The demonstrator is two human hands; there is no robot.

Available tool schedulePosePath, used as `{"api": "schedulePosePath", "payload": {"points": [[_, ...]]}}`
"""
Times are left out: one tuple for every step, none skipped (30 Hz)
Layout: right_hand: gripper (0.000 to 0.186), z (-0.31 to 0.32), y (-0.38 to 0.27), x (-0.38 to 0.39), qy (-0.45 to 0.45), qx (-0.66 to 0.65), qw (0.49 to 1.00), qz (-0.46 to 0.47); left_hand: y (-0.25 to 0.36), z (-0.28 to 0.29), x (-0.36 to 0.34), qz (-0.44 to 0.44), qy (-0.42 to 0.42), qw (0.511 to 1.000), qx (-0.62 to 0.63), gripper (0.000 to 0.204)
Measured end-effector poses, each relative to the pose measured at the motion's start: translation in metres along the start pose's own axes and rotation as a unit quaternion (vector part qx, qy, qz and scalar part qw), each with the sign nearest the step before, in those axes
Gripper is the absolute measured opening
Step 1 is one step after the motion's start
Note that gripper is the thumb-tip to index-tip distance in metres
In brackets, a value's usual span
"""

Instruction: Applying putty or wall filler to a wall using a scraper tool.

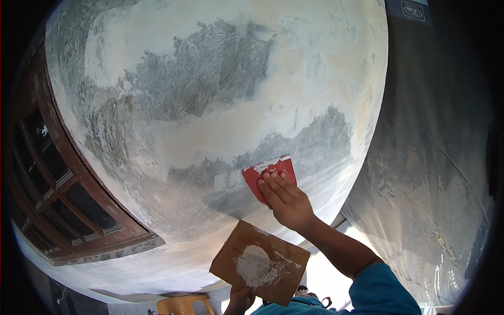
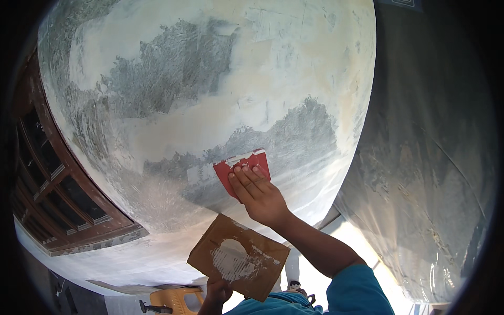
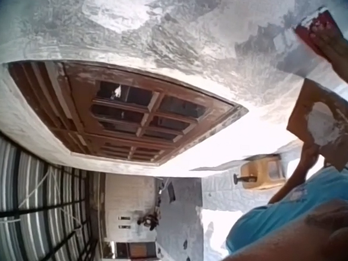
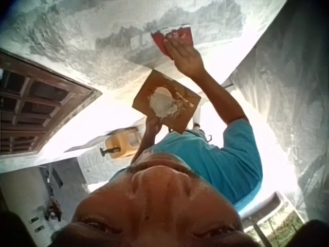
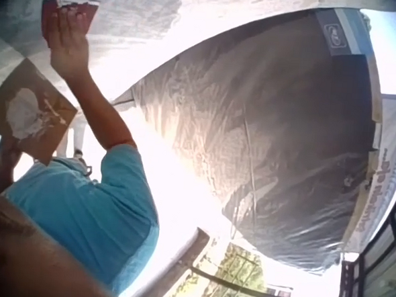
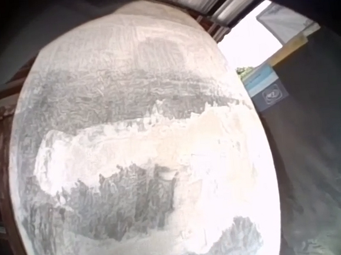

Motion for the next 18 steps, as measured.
{"api": "schedulePosePath", "payload": {"points": [[0.044,-0.001,-0.012,0.010,-0.037,-0.051,0.998,-0.001,0.002,-0.003,0.001,0.001,0.006,1.000,0.016,0.086],[0.044,0.000,-0.010,0.011,-0.036,-0.054,0.998,0.002,0.001,-0.001,0.001,-0.003,0.009,1.000,0.017,0.086],[0.047,0.011,-0.005,0.004,-0.024,-0.074,0.996,-0.034,0.000,0.003,-0.001,0.003,0.000,1.000,0.013,0.086],[0.050,0.022,-0.002,-0.006,-0.012,-0.095,0.993,-0.071,-0.002,0.007,-0.001,0.009,-0.006,1.000,0.009,0.086],[0.052,0.036,0.007,-0.028,0.038,-0.071,0.994,-0.072,-0.004,0.010,-0.002,0.009,-0.003,1.000,0.010,0.086],[0.049,0.043,0.019,-0.051,0.084,-0.040,0.993,-0.075,-0.005,0.013,-0.003,0.008,-0.010,1.000,0.006,0.084],[0.051,0.053,0.029,-0.077,0.107,-0.026,0.991,-0.080,-0.008,0.016,-0.004,0.006,-0.017,1.000,0.004,0.082],[0.052,0.059,0.042,-0.096,0.135,0.010,0.988,-0.071,-0.014,0.022,-0.011,0.011,-0.017,1.000,0.006,0.082],[0.054,0.068,0.053,-0.114,0.166,0.030,0.984,-0.049,-0.020,0.027,-0.016,0.006,-0.095,0.995,0.025,0.075],[0.052,0.065,0.058,-0.122,0.162,0.039,0.985,-0.039,-0.020,0.026,-0.016,-0.001,-0.168,0.985,0.044,0.068],[0.051,0.063,0.058,-0.125,0.157,0.048,0.986,-0.031,-0.025,0.028,-0.012,0.003,-0.165,0.985,0.044,0.068],[0.049,0.049,0.049,-0.121,0.138,0.051,0.989,-0.007,-0.025,0.025,-0.010,0.008,-0.134,0.990,0.037,0.068],[0.047,0.031,0.036,-0.108,0.119,0.053,0.991,0.017,-0.026,0.022,-0.008,0.012,-0.101,0.994,0.030,0.067],[0.046,0.017,0.021,-0.085,0.065,0.041,0.996,0.036,-0.027,0.017,-0.007,0.017,-0.098,0.994,0.047,0.066],[0.050,0.011,0.000,-0.063,0.041,0.021,0.998,0.039,-0.029,0.018,-0.005,0.019,-0.099,0.994,0.049,0.066],[0.047,0.002,-0.016,-0.036,0.017,0.007,0.998,0.055,-0.033,0.020,-0.005,0.030,-0.073,0.997,0.020,0.066],[0.046,-0.001,-0.029,-0.012,-0.027,-0.016,0.998,0.061,-0.036,0.021,-0.005,0.041,-0.049,0.998,-0.007,0.066],[0.046,-0.005,-0.038,0.007,-0.062,-0.048,0.996,0.040,-0.038,0.021,-0.004,0.042,-0.047,0.998,-0.004,0.066]]}}
Point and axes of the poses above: each hand's wrist, its own x-axis away from the middle knuckle, its own z-axis out of the back of the hand, y = z × x, the point moved 3 cm from there along -x, towards the middle knuckle, and after that the axes turned 7 degrees about z, right-handed, at the moved point
